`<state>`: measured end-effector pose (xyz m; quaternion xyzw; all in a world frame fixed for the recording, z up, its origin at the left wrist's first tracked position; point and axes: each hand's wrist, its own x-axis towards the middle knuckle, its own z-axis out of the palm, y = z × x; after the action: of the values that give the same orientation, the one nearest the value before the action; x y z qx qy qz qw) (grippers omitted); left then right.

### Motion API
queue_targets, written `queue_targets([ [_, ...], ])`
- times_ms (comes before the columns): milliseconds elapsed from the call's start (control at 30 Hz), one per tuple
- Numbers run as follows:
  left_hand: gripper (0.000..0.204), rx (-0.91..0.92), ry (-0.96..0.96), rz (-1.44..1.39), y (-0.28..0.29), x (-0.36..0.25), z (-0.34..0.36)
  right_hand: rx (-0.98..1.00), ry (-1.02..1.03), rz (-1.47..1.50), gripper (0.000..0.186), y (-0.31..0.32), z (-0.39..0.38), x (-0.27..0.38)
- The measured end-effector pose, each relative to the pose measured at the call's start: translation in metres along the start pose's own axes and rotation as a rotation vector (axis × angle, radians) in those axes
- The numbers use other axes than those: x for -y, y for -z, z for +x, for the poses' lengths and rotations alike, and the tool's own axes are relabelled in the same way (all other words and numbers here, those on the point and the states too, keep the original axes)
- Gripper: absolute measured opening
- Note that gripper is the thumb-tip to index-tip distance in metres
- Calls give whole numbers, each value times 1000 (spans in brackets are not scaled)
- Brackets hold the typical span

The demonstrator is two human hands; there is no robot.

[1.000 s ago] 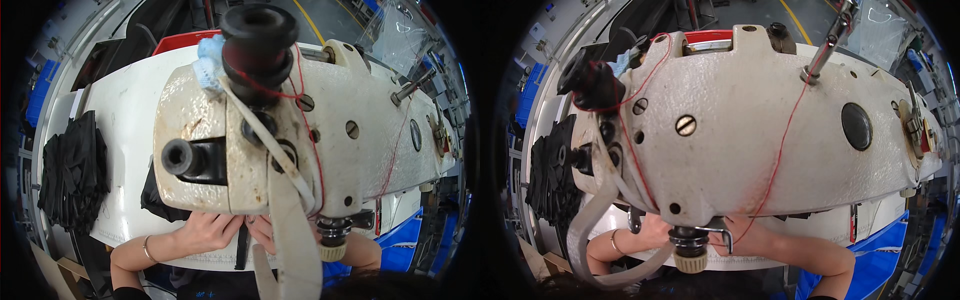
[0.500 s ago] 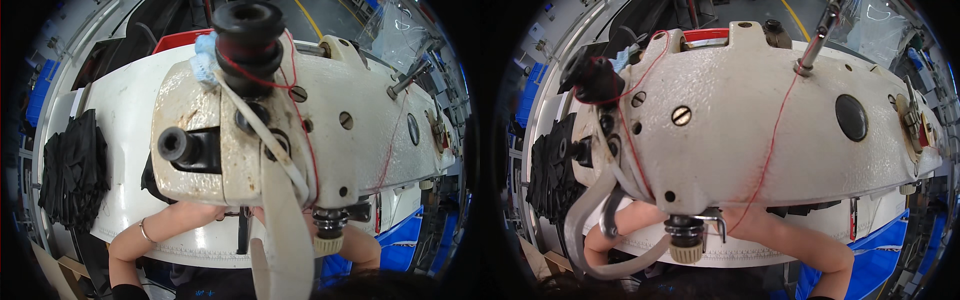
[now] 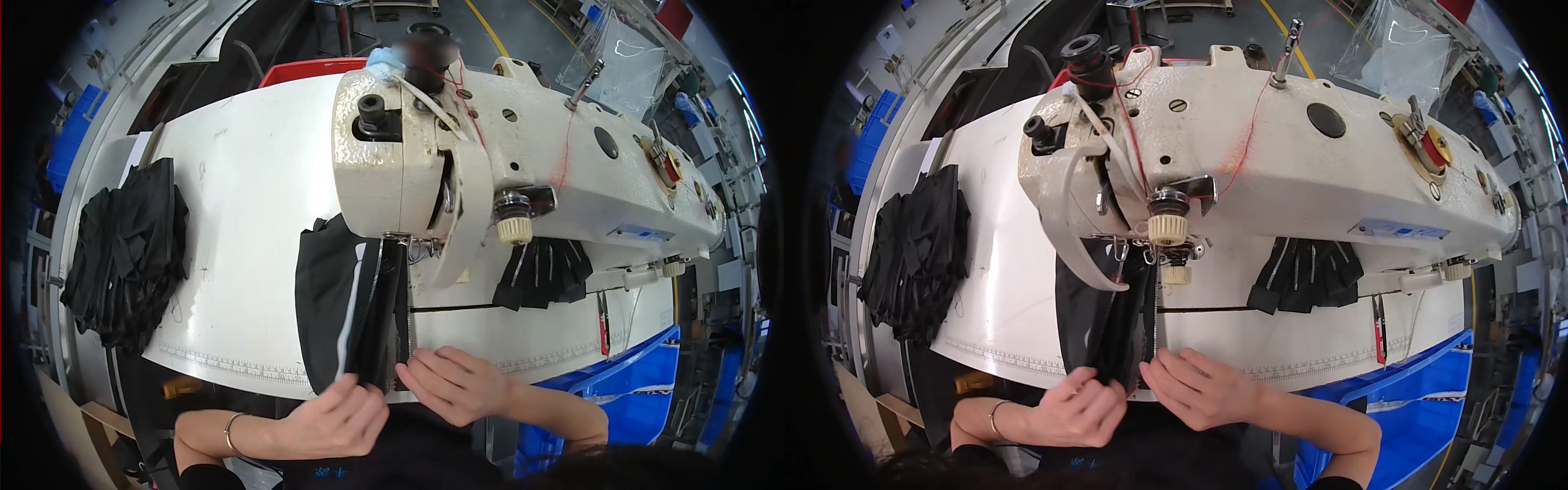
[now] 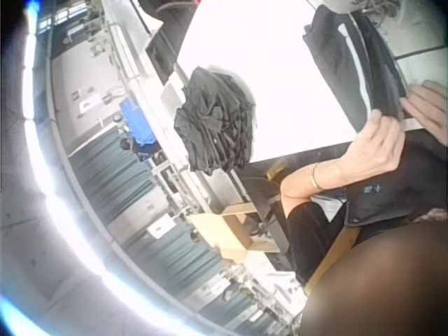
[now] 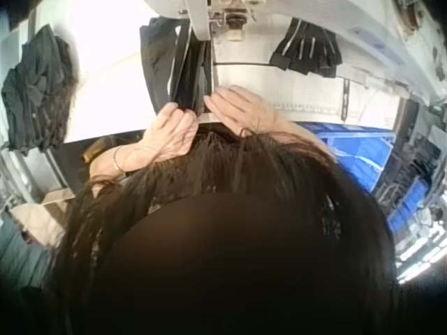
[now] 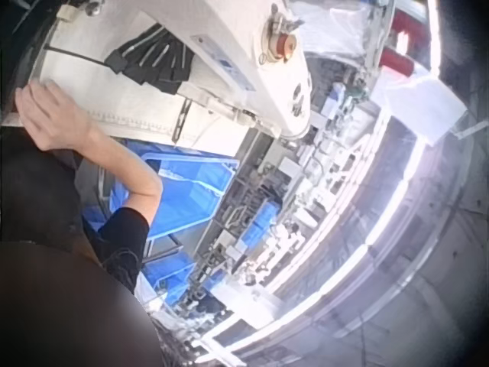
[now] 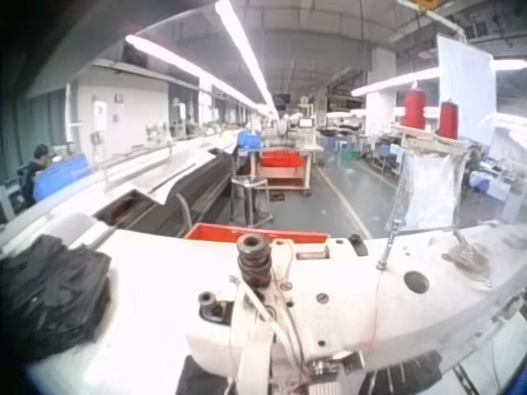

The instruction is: Sewing a piece of black fabric or leather on an industrial sewing machine.

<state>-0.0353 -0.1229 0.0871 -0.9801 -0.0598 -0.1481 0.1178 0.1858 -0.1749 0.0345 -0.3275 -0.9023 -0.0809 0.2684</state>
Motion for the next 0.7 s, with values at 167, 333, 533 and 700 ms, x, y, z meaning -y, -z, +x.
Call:
queue_targets([
  [167, 14, 0, 567, -510, -13, 4, -11, -12, -19, -56, 27, -5, -1, 6],
  [333, 24, 504, 793, -1164, 3, 51, -12, -7, -2, -33, 27, -6, 3, 7],
  [533, 22, 562, 751, -1335, 11, 74, -6, 2, 21, -17, 26, -8, 3, 6],
  [700, 27, 554, 725, -1129, 22, 82, 9, 64, 47, -16, 25, -8, 3, 4],
])
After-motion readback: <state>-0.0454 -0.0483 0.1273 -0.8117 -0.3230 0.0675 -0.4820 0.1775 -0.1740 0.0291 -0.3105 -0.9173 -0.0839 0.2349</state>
